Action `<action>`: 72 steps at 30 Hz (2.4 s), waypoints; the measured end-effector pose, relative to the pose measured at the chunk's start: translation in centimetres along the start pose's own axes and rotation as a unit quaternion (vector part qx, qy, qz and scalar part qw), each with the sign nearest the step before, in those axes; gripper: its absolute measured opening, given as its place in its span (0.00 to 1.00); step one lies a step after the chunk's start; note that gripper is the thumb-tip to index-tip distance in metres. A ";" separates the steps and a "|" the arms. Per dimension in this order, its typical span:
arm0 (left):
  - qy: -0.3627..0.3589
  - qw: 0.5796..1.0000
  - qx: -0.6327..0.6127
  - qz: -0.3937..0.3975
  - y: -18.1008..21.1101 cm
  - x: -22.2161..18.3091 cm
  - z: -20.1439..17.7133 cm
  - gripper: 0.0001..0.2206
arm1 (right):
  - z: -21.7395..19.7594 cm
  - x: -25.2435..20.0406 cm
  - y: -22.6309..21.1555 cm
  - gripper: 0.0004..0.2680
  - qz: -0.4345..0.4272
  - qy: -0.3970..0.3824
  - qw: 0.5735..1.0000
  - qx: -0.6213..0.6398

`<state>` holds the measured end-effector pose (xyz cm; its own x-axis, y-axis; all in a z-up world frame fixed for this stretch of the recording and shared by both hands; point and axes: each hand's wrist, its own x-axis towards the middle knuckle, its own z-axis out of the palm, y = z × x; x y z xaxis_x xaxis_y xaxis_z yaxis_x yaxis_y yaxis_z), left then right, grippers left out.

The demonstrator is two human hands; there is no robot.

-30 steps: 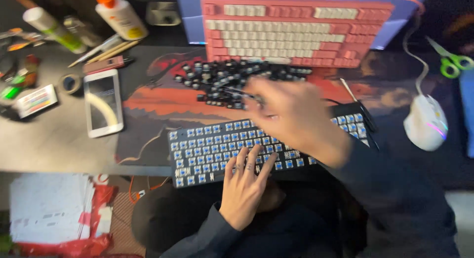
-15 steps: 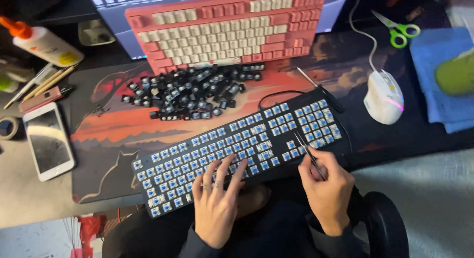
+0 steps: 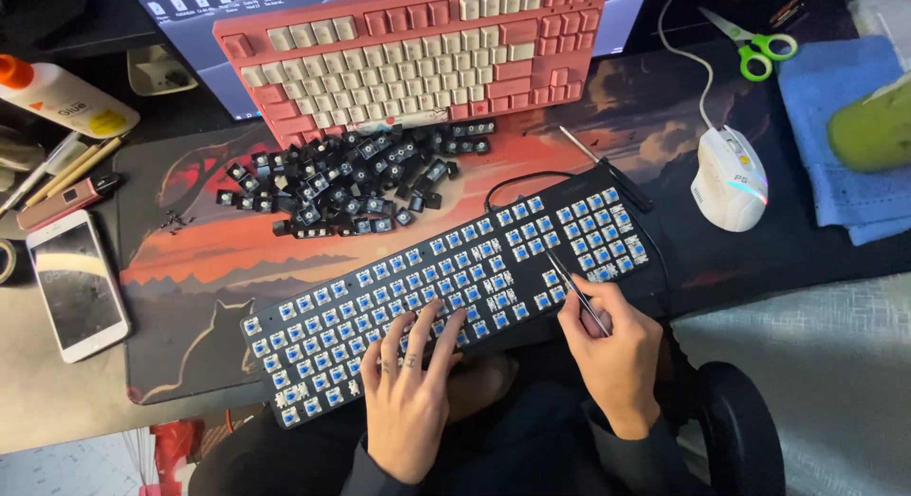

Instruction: Using a small tool to pry and remove mechanical switches from a keyboard plate

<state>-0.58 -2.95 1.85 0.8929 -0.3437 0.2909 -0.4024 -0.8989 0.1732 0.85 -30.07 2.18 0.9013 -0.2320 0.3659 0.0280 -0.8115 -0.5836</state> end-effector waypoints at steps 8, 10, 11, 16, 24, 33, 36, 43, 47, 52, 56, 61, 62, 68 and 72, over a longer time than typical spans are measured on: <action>-0.004 1.000 0.003 -0.002 0.0 -0.1 0.1 0.29 | 0.5 -0.1 0.6 0.07 -0.008 -0.014 1.000 0.013; -0.005 1.000 0.005 0.000 0.0 -0.1 0.1 0.29 | 0.7 -0.1 0.5 0.07 -0.011 -0.014 1.000 0.016; -0.003 1.000 0.006 0.000 0.0 -0.1 0.2 0.28 | 0.8 -0.1 0.5 0.07 -0.011 -0.011 1.000 0.014; -0.002 1.000 0.010 -0.003 0.0 0.0 0.1 0.28 | 1.1 -0.3 0.6 0.07 -0.004 -0.007 1.000 0.021; -0.009 1.000 0.003 0.001 -0.1 -0.2 0.2 0.29 | 0.6 0.0 1.0 0.08 -0.036 -0.034 0.999 0.000; -0.011 1.000 0.002 0.001 -0.2 -0.3 0.3 0.30 | 1.6 -0.4 2.1 0.07 -0.034 -0.022 0.998 0.057; 0.004 1.000 -0.002 -0.001 0.0 -0.2 0.2 0.28 | 1.2 -0.5 1.4 0.07 -0.041 -0.008 0.999 0.023; 0.000 1.000 -0.001 -0.003 0.0 -0.1 0.1 0.28 | 0.4 -0.5 1.0 0.08 -0.008 -0.024 1.000 0.010; 0.002 1.000 0.005 -0.004 0.0 -0.1 0.1 0.30 | 0.1 -0.2 0.8 0.08 -0.026 -0.027 0.999 0.004; 0.000 1.000 0.000 -0.008 -0.1 0.1 0.1 0.29 | 0.4 -0.1 0.6 0.08 -0.009 -0.029 0.999 0.013; 0.006 1.000 0.002 -0.007 -0.1 -0.1 0.1 0.28 | 0.4 -0.3 0.6 0.07 -0.012 -0.034 0.999 0.013; 0.001 1.000 0.004 -0.004 0.0 0.0 0.1 0.30 | 0.5 -0.2 1.0 0.09 -0.033 -0.026 0.999 0.000; 0.001 1.000 0.004 -0.005 0.0 -0.1 0.1 0.29 | 0.5 -0.2 0.9 0.09 -0.041 -0.031 0.999 -0.008; -0.006 1.000 -0.004 -0.003 -0.2 0.0 0.3 0.31 | 0.6 0.0 1.8 0.10 -0.031 -0.057 0.998 0.007; 0.001 1.000 0.006 -0.001 -0.1 0.0 0.3 0.29 | 0.7 0.1 2.3 0.09 -0.040 -0.062 0.997 0.029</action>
<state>-0.48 -2.97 1.60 0.8933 -0.3412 0.2926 -0.3980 -0.9029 0.1621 1.32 -31.59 0.36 0.9413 -0.0973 0.3233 0.1239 -0.7911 -0.5990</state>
